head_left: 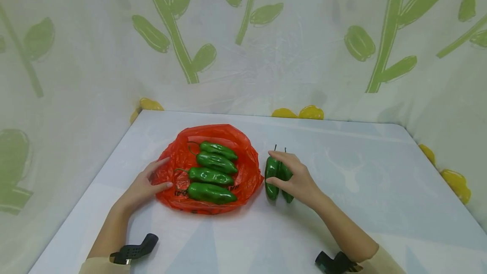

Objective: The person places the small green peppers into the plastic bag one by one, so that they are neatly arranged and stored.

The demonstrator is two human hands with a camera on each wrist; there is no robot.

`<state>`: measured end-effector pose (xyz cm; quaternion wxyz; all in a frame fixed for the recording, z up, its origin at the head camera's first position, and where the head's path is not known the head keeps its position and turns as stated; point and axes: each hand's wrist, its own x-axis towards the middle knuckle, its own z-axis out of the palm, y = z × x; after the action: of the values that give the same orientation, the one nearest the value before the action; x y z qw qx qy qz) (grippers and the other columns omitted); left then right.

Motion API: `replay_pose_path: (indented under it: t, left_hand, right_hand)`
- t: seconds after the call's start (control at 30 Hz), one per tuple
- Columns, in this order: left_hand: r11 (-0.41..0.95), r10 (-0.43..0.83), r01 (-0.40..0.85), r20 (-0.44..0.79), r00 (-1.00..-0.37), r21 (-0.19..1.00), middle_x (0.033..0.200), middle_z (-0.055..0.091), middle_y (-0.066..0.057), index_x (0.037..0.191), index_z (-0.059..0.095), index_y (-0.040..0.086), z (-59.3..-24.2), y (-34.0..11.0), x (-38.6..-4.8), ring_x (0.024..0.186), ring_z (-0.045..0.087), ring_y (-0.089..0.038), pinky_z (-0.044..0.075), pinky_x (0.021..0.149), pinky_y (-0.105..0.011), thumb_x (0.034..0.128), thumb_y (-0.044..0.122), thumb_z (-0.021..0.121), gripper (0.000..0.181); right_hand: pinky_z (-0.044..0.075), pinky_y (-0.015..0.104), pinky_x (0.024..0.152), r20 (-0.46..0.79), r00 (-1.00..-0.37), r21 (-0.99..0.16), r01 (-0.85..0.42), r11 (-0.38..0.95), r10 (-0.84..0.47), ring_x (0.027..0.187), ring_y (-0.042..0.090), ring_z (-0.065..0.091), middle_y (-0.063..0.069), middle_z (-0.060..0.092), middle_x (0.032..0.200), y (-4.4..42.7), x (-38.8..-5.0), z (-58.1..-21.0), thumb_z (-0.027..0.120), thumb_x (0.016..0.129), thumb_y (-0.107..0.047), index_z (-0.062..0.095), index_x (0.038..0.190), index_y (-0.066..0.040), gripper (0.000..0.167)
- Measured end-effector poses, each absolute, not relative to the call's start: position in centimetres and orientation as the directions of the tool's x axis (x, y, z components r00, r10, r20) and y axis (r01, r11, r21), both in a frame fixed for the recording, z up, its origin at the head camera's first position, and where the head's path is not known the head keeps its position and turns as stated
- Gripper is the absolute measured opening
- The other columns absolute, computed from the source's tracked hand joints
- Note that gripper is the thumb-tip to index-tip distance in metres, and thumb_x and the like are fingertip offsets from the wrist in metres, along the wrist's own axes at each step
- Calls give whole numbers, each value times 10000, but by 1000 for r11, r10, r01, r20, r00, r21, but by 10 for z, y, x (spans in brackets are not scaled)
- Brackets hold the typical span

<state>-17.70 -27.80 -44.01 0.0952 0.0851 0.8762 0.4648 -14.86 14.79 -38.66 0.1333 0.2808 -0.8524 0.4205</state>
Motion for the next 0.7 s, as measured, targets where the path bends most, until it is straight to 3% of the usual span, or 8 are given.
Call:
replay_pose_path:
  t: [0.63, 0.7]
  left_hand:
    - [559, 238, 61, -90, -967, 827, 1533, 195, -200, 1490, 282, 176, -443, -279, -178, 1396, 144, -447, 256, 1029, -682, 819, 354, 713, 817]
    - [557, 240, 62, -89, -967, 828, 1532, 194, -204, 1491, 280, 176, -443, -279, -178, 1395, 144, -449, 258, 1027, -683, 817, 351, 716, 821]
  right_hand:
    - [454, 518, 955, 458, -852, -624, -510, 591, -252, 1207, 307, 495, 145, 561, 1303, 181, -147, -405, 827, 685, -54, 531, 1299, -16, 683]
    - [453, 473, 975, 450, -861, -631, -493, 599, -235, 1195, 311, 505, 155, 559, 1304, 184, -148, -408, 826, 689, -59, 518, 1311, -12, 695]
